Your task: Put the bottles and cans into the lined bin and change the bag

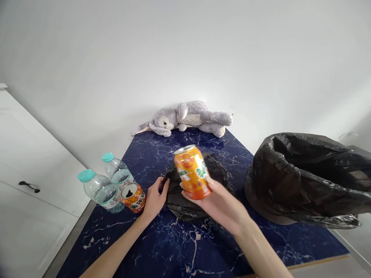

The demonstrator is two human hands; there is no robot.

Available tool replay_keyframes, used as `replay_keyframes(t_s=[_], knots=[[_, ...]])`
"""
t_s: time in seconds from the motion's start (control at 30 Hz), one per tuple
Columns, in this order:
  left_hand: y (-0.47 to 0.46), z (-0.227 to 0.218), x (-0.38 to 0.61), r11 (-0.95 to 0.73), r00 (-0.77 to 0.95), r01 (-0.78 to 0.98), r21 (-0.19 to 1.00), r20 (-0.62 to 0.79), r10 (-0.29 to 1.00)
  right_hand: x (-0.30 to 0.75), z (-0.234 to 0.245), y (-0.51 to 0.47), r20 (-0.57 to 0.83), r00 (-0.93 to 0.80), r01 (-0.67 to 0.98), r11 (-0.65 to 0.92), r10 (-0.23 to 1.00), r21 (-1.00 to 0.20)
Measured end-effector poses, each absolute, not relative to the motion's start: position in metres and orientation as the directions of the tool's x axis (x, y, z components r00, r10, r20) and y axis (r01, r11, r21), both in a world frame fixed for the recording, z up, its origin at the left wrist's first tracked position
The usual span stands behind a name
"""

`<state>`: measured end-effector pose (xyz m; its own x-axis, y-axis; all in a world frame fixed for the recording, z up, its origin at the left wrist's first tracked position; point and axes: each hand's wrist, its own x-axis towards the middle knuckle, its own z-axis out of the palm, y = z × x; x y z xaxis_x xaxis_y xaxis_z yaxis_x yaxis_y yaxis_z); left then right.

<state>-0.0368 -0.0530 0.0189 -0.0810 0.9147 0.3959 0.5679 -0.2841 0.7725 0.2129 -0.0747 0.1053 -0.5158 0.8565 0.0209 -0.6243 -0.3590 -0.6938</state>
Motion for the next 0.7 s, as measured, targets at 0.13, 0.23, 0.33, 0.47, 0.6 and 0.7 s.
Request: replay_keyframes(t_s=[0.13,0.23,0.33,0.47,0.6,0.7], knots=[[-0.052,0.013,-0.039,-0.309,-0.054,0.565,0.765,0.408,0.911,0.168,0.105,-0.072,0.037,-0.61,-0.622,-0.449,0.792,-0.642],[-0.05,0.006,-0.041,-0.334,-0.026,0.568,0.752,0.423,0.906,0.141,0.108,-0.061,0.075,-0.648,-0.582,-0.429,0.758,-0.691],[-0.049,0.001,-0.042,-0.337,-0.025,0.58,0.742,0.429,0.903,0.12,0.111,-0.046,0.095,-0.673,-0.549,-0.41,0.733,-0.728],[-0.049,0.001,-0.041,-0.314,-0.026,0.599,0.737,0.409,0.912,0.096,0.108,-0.023,0.071,-0.629,-0.487,-0.321,0.774,-0.812],[-0.049,0.003,-0.038,-0.304,-0.007,0.611,0.731,0.389,0.921,0.072,0.09,0.002,0.017,-0.539,-0.211,-0.115,0.842,-0.971],[-0.048,0.0,-0.04,-0.28,-0.021,0.627,0.727,0.375,0.927,0.052,0.068,0.019,0.035,-0.542,-0.028,0.024,0.84,-0.999]])
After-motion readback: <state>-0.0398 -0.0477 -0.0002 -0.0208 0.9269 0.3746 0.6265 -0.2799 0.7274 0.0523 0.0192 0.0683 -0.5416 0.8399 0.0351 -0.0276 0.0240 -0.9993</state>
